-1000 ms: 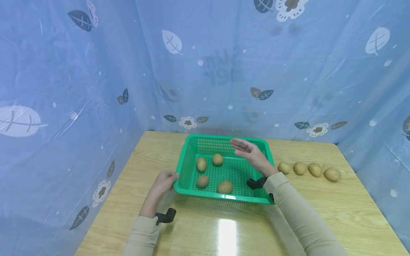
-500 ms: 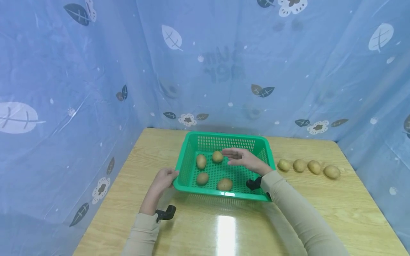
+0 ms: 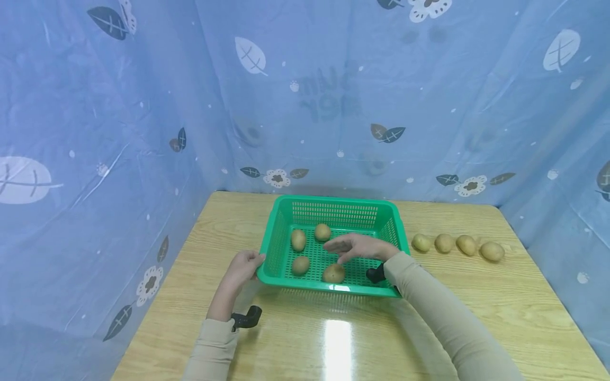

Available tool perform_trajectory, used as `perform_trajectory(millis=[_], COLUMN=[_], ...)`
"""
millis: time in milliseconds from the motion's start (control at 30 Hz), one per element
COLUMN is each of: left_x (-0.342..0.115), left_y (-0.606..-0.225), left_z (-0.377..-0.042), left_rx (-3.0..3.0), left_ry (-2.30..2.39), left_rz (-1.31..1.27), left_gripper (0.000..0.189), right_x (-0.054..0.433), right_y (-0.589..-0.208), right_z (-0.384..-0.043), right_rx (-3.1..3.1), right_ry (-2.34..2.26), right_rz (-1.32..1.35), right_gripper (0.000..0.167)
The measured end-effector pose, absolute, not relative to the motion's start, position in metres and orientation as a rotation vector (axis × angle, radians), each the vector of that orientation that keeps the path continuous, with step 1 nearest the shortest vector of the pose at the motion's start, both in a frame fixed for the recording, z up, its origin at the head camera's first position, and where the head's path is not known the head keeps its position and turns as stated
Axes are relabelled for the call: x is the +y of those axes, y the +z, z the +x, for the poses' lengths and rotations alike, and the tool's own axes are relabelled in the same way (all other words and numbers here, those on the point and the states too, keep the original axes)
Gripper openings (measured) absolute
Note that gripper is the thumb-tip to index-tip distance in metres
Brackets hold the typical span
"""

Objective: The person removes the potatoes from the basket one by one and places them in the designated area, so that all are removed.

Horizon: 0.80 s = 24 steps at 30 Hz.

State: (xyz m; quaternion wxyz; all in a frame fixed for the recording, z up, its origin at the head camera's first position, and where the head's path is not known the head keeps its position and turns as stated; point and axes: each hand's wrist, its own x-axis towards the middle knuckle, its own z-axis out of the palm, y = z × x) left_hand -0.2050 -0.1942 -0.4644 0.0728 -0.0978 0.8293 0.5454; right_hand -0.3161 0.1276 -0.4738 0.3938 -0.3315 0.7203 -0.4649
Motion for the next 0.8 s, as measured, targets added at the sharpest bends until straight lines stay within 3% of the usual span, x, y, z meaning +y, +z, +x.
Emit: perform_trajectory(millis=[800], left_x=[-0.195], left_y=[-0.462], left_z=[-0.205], left_rx=[2.476], left_ry=[1.636], left_rz=[-0.285], left_gripper=[0.03], right_x=[0.12], right_y=[-0.486], right_z=[-0.318], right_rx=[1.865], right_ry=[-0.857], right_rz=[-0.874], right_gripper=[0.058])
